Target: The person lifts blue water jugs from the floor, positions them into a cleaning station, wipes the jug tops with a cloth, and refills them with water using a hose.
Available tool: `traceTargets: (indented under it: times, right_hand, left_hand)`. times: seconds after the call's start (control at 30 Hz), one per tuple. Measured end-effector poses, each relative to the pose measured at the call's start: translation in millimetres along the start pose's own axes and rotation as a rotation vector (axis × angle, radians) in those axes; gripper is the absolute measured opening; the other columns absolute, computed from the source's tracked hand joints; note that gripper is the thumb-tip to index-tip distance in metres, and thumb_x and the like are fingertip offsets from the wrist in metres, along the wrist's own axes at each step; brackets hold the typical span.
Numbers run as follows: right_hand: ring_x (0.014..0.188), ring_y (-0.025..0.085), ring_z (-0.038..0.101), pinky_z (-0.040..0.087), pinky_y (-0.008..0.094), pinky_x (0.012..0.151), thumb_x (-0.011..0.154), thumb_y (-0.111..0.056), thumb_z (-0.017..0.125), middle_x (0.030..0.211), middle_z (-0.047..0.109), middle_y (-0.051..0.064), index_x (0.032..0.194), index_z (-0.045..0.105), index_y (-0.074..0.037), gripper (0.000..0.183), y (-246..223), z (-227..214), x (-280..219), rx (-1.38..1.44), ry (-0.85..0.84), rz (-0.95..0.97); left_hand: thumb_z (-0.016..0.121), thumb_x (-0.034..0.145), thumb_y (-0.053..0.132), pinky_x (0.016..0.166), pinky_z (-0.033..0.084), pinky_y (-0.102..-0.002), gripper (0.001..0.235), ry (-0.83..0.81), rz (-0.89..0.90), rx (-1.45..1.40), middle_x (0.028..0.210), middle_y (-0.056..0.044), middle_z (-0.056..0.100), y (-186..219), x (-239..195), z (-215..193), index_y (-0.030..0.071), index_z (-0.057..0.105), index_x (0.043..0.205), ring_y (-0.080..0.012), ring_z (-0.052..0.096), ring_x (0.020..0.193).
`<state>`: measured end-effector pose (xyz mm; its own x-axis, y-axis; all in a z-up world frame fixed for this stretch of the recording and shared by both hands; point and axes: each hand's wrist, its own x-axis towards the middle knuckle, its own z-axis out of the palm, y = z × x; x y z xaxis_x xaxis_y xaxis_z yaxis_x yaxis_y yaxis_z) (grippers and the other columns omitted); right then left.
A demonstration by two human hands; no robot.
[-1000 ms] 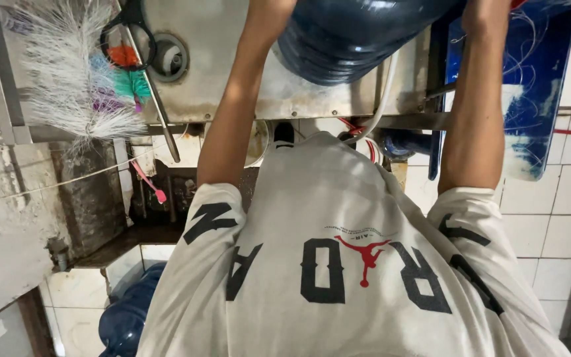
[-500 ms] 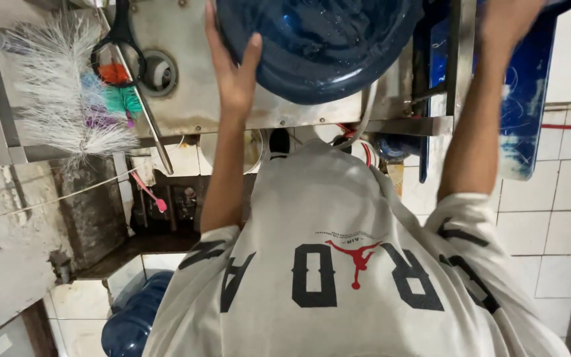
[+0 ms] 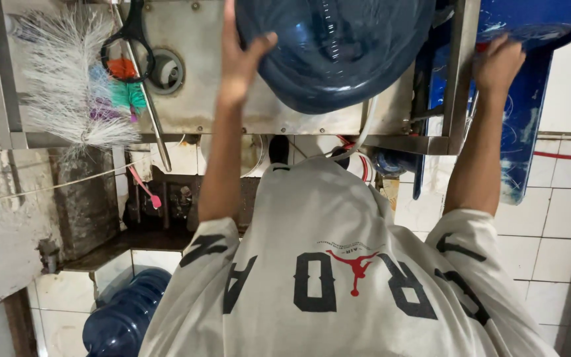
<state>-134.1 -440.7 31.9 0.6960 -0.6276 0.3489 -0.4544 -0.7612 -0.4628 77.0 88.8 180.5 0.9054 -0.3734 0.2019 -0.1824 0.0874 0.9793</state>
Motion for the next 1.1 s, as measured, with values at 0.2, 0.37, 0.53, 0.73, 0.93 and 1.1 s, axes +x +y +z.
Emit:
traceTargets:
  times: [0.2, 0.37, 0.53, 0.73, 0.93, 1.1]
  right_hand:
    - [0.074, 0.028, 0.071, 0.054, 0.041, 0.071, 0.114, -0.013, 0.04, 0.084, 0.073, 0.018, 0.116, 0.079, 0.002, 0.042, -10.2, -14.5, -43.1, 0.314, -0.008, -0.022]
    - [0.069, 0.026, 0.068, 0.052, 0.04, 0.068, 0.112, -0.014, 0.041, 0.078, 0.07, 0.018, 0.114, 0.08, 0.001, 0.042, -22.3, -17.2, -41.6, 0.277, 0.028, 0.037]
    - [0.068, 0.027, 0.069, 0.052, 0.04, 0.067, 0.113, -0.016, 0.044, 0.079, 0.071, 0.019, 0.114, 0.081, 0.002, 0.041, -28.2, -20.4, -46.3, 0.276, 0.039, 0.033]
    - [0.085, 0.028, 0.077, 0.057, 0.039, 0.078, 0.112, -0.011, 0.04, 0.097, 0.078, 0.02, 0.115, 0.079, 0.006, 0.042, -33.2, -24.3, -48.1, 0.301, 0.06, -0.048]
    - [0.081, 0.027, 0.074, 0.056, 0.039, 0.078, 0.113, -0.014, 0.042, 0.095, 0.078, 0.02, 0.116, 0.077, 0.005, 0.041, -40.6, -31.0, -50.3, 0.339, 0.029, 0.045]
    - [0.091, 0.031, 0.075, 0.058, 0.039, 0.082, 0.112, -0.007, 0.057, 0.105, 0.076, 0.025, 0.125, 0.072, 0.01, 0.027, -44.1, -41.9, -54.1, 0.319, 0.007, -0.041]
  left_hand:
    - [0.083, 0.107, 0.013, 0.121, 0.038, -0.037, 0.061, 0.191, 0.053, 0.001, 0.143, -0.02, 0.054, 1.3, 28.6, -11.5, -0.004, 0.048, 0.154, -0.0284, 0.05, 0.133]
    - [0.079, 0.096, 0.012, 0.135, 0.015, -0.042, 0.097, 0.39, 0.137, 0.303, 0.172, -0.021, 0.016, 70.5, -74.6, 69.5, 0.002, 0.011, 0.166, -0.0351, 0.017, 0.162]
    - [0.077, 0.094, 0.008, 0.138, 0.021, -0.041, 0.099, 0.228, 0.086, 0.121, 0.169, -0.02, 0.024, 57.7, -56.7, 58.8, 0.003, 0.013, 0.169, -0.0336, 0.027, 0.158]
    - [0.08, 0.107, 0.013, 0.135, 0.018, -0.037, 0.091, 0.285, 0.164, 0.171, 0.172, -0.015, 0.021, 45.8, -24.8, 20.6, 0.006, 0.014, 0.169, -0.0285, 0.023, 0.159]
    - [0.084, 0.094, 0.015, 0.135, 0.017, -0.042, 0.1, 0.318, 0.135, 0.363, 0.171, -0.017, 0.018, 88.6, -77.9, 72.6, 0.005, 0.017, 0.168, -0.0326, 0.019, 0.162]
    - [0.085, 0.102, 0.014, 0.133, 0.023, -0.039, 0.084, 0.106, 0.184, 0.234, 0.169, -0.015, 0.029, 64.7, -19.3, 26.7, 0.007, 0.03, 0.165, -0.0301, 0.03, 0.158]
